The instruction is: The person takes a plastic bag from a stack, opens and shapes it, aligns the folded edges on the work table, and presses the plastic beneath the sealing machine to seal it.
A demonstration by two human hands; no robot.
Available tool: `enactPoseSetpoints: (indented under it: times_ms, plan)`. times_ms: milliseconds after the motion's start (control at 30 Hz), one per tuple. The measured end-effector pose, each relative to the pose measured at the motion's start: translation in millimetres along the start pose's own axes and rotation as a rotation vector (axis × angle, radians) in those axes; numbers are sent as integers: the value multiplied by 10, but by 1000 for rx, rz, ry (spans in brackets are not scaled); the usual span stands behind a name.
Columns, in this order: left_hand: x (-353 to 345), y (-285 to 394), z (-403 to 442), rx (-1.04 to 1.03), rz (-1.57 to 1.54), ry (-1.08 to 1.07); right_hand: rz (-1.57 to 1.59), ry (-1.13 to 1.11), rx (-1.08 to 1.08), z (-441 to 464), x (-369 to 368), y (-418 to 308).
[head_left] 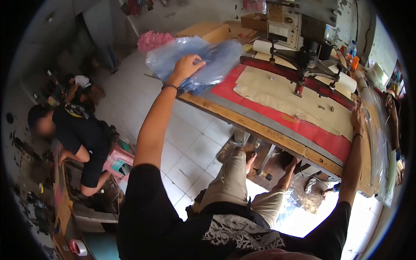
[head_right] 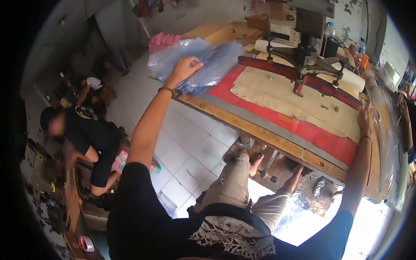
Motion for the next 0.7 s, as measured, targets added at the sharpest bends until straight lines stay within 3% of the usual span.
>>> enactPoseSetpoints:
  times_ms: [100,167,233,267,333,367,400,433,467,567,633,667,700]
  plan:
    - [-58,508,-68,-11,-242,-221,246,-40,-96,41,72,65]
    - [-109,886,-316,-68,115,-188,406,-10,-135,74,106,54]
    - [-177,1135,-532,-92,384,-245,336,79,-116,194,140,95]
    - [-239,1121,-546,-117,334,-250,296,135,-115,201,194,180]
    - [-254,969,-420,-180,234,-231,448,-112,-322,167,223,150]
    - [-159,919,-363,-166,62,-230,276,-185,-209,127,-155,227]
    - [-46,848,-315,-147,-107,-234,28,-45,71,89,-360,235]
    - [71,757,-263,-122,-276,-234,205,-72,-129,142,-77,283]
    - [286,644,-203,-98,-375,-105,386,-85,-326,205,265,245]
    - [1048,196,-224,-155,-639,352,87,-349,-213,-33,-80,66]
    - [1794,413,-669,-232,-814,682,129,-140,-190,-7,307,-62]
    - [2064,193,-827,-248,-813,877,138,-84,-160,34,432,-117]
    - [2281,271,-1051,-137,-951,994,142,-43,-152,52,403,-95]
Point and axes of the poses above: each hand's wrist, its own z-axis towards the middle knuckle, its own x-axis out of the back of the hand, y = z × x, the point moved 9 cm from there along z, towards the middle knuckle, and after that the axes turned 5 degrees about -y, right-handed, at the moved point
